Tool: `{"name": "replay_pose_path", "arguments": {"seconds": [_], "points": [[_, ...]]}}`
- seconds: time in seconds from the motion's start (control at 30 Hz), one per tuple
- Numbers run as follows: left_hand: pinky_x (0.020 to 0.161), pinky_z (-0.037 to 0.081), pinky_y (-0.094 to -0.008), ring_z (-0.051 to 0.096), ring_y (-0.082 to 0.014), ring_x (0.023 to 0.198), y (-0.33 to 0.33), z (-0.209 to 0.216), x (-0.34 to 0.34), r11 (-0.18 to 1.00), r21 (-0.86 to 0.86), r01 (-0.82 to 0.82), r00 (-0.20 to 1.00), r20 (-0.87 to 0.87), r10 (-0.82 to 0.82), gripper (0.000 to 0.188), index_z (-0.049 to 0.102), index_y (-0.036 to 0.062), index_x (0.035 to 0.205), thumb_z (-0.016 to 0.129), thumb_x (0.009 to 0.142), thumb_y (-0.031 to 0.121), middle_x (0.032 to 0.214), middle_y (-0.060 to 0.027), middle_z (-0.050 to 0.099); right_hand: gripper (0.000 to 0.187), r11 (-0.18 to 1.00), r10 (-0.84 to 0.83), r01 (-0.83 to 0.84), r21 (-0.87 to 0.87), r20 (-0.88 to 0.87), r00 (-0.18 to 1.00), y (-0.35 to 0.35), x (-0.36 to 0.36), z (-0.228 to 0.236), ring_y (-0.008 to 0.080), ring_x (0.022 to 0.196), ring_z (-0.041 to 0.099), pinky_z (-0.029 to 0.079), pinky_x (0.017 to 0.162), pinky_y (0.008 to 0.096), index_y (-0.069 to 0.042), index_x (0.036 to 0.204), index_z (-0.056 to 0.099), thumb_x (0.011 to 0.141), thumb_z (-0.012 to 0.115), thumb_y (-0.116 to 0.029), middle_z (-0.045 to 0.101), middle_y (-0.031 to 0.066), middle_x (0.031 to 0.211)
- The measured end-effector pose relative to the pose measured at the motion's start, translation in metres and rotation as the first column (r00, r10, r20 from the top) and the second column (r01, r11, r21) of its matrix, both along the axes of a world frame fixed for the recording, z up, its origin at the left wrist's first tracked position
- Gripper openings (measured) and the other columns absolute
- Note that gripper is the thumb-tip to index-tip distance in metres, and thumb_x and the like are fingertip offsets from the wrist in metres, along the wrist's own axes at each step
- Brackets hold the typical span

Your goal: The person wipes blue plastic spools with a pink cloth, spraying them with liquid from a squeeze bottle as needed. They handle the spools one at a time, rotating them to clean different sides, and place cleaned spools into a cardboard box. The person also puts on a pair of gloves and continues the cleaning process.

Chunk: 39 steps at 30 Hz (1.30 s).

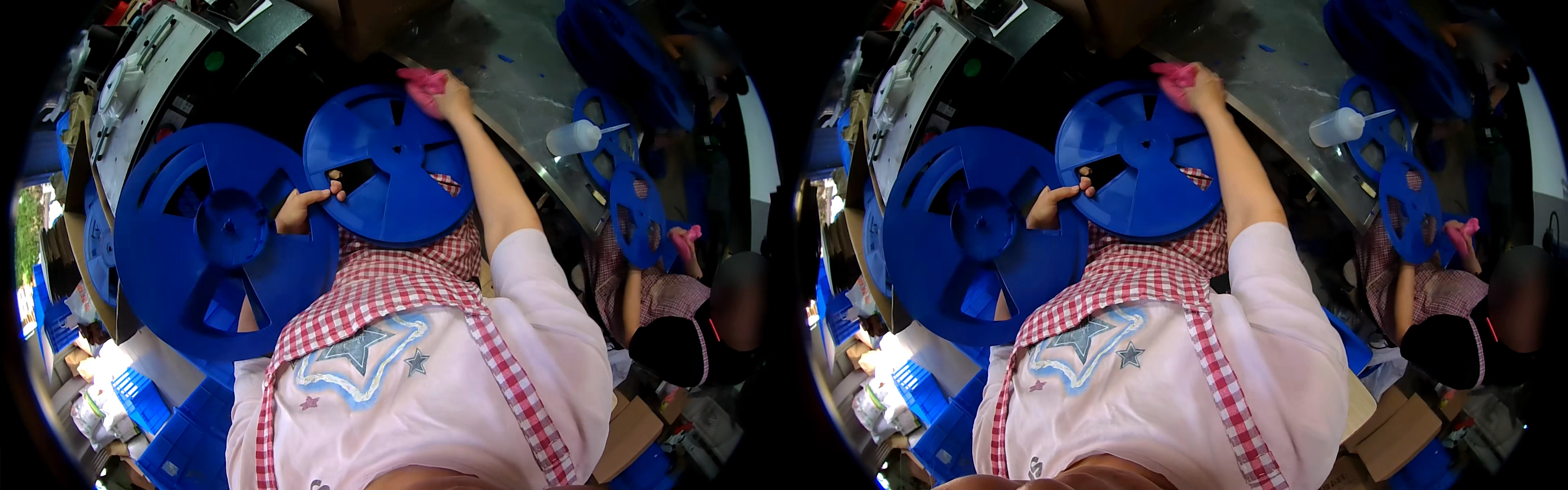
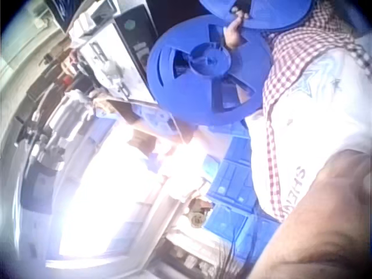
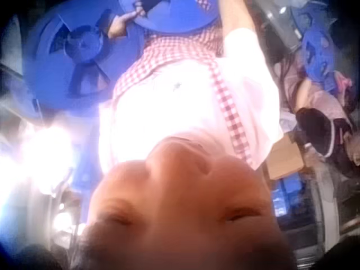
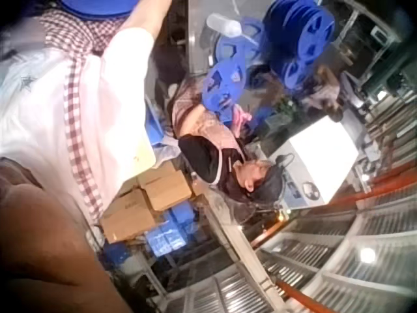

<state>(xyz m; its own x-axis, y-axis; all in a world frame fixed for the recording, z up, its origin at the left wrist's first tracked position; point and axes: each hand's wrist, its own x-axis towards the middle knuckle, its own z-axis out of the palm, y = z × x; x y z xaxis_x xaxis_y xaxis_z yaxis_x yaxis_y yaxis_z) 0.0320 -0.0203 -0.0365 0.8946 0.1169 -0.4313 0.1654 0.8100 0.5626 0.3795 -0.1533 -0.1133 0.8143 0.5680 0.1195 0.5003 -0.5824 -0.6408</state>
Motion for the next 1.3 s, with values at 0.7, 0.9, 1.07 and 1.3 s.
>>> {"name": "replay_pose_path", "arguments": {"seconds": [0.7, 0.9, 1.07, 1.3], "points": [[0.068, 0.052, -0.0304, 0.058, -0.0152, 0.071, 0.003, -0.012, 0.020, 0.979, 0.095, -0.179, 0.977, -0.100, 0.188, 0.011, 0.055, 0.0076, 0.091, 0.059, 0.089, 0.018, 0.076, -0.0055, 0.060, 0.033, 0.128, 0.972, 0.046, 0.991, -0.135, 0.194, 0.006, -0.192, 0.261, 0.0173, 0.102, 0.062, 0.052, 0.087, 0.0318, -0.004, 0.120, 0.057, 0.092, 0.059, -0.021, 0.065, 0.0092, 0.110], [0.063, 0.051, -0.0273, 0.055, -0.0117, 0.066, 0.025, -0.025, 0.025, 0.996, -0.083, -0.021, 0.997, 0.078, 0.027, 0.020, 0.051, 0.0124, 0.080, 0.053, 0.094, 0.026, 0.073, -0.0047, 0.056, 0.029, 0.422, 0.695, -0.083, 0.903, -0.263, 0.669, 0.024, -0.139, 0.192, 0.0146, 0.089, 0.066, 0.055, 0.079, 0.0283, -0.005, 0.112, 0.061, 0.086, 0.068, -0.016, 0.068, 0.0059, 0.097], [0.053, 0.040, -0.0215, 0.049, -0.0099, 0.060, -0.001, -0.002, 0.013, 0.988, 0.109, -0.105, 0.994, 0.047, 0.101, 0.010, 0.050, 0.0107, 0.085, 0.054, 0.091, 0.017, 0.064, 0.0009, 0.046, 0.037, 0.789, 0.311, -0.202, 0.581, -0.093, 0.946, 0.040, -0.143, 0.111, 0.0228, 0.090, 0.066, 0.053, 0.078, 0.0333, -0.008, 0.104, 0.060, 0.074, 0.077, -0.021, 0.067, 0.0114, 0.096], [0.059, 0.037, -0.0210, 0.043, -0.0082, 0.058, -0.026, 0.009, -0.007, 0.930, 0.364, 0.055, 0.987, -0.160, 0.004, 0.027, 0.046, 0.0127, 0.068, 0.048, 0.094, 0.021, 0.062, -0.0008, 0.050, 0.032, 0.979, 0.122, -0.112, 0.172, -0.052, 0.991, 0.059, -0.072, 0.012, 0.0330, 0.103, 0.059, 0.045, 0.092, 0.0391, -0.010, 0.106, 0.059, 0.074, 0.066, -0.012, 0.064, 0.0151, 0.104]]}}
